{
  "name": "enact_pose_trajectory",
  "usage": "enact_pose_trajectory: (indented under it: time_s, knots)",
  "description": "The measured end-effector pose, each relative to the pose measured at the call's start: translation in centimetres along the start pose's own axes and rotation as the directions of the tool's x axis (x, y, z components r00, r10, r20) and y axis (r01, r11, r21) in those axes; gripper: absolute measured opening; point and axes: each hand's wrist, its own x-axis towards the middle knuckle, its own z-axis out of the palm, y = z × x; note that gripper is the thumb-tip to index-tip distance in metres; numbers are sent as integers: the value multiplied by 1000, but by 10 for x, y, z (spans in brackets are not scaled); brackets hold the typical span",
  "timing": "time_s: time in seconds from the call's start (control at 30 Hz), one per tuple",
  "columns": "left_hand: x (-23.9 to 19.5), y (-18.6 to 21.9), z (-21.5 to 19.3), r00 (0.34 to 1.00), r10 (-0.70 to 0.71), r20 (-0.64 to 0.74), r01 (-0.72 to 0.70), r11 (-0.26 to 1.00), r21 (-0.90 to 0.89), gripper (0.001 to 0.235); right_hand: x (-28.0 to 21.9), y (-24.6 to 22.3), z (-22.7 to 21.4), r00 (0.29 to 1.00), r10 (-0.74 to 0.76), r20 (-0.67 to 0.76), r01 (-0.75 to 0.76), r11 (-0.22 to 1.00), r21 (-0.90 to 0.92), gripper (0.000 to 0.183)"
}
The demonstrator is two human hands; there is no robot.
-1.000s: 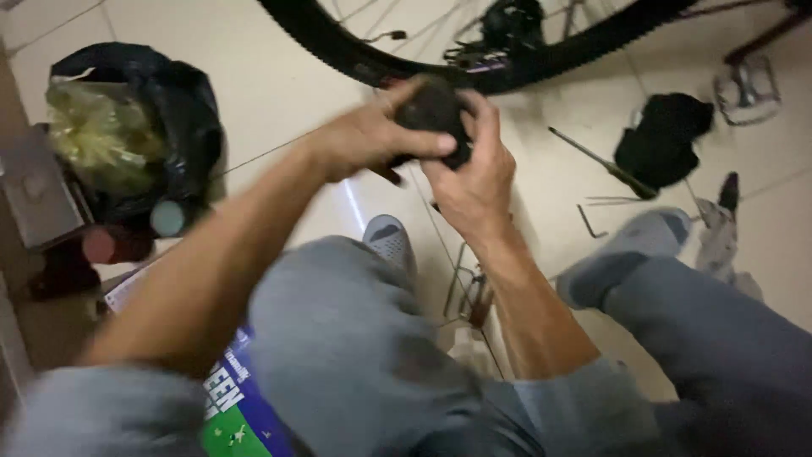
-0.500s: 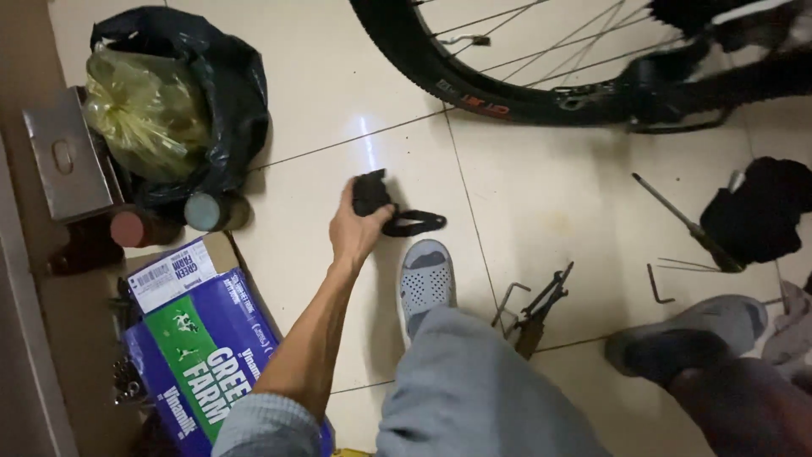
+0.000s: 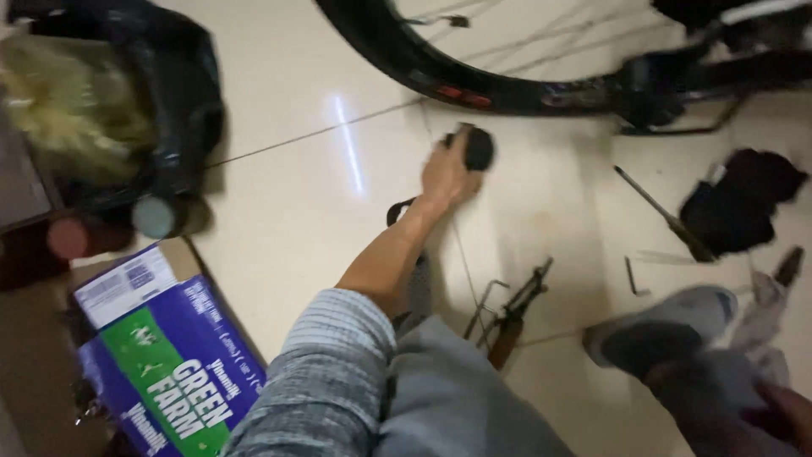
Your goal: Cleaning a bicycle by wiping the chain, gears, and frame with a cloth and using a screwdriver for detail cleaning.
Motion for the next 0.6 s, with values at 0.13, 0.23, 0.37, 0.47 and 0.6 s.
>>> enact_pose_trajectory:
  time_s: [0.13,0.23,0.37,0.47,0.6]
  knots:
    - [-34,67,-1,963,179,200,-126,959,-253,91,9,-48,-20,996,63,-69,-73,985,-156,22]
    - [-70,95,-20,976,164,142,-97,916,-389,89,54,-96,-20,867,488,103,-472,870,-143,63]
    - [-124,111,-50,883,41,468,182,889,-420,98,84,-105,36,607,619,498,-792,521,318,90]
    - [-159,120,-60,796,26,605,301,850,-433,95,65,-85,97,879,249,408,-475,544,692,102]
    - [-181,135,-86,669,-81,739,326,925,-194,101,32,-79,144,935,121,334,-322,685,654,66]
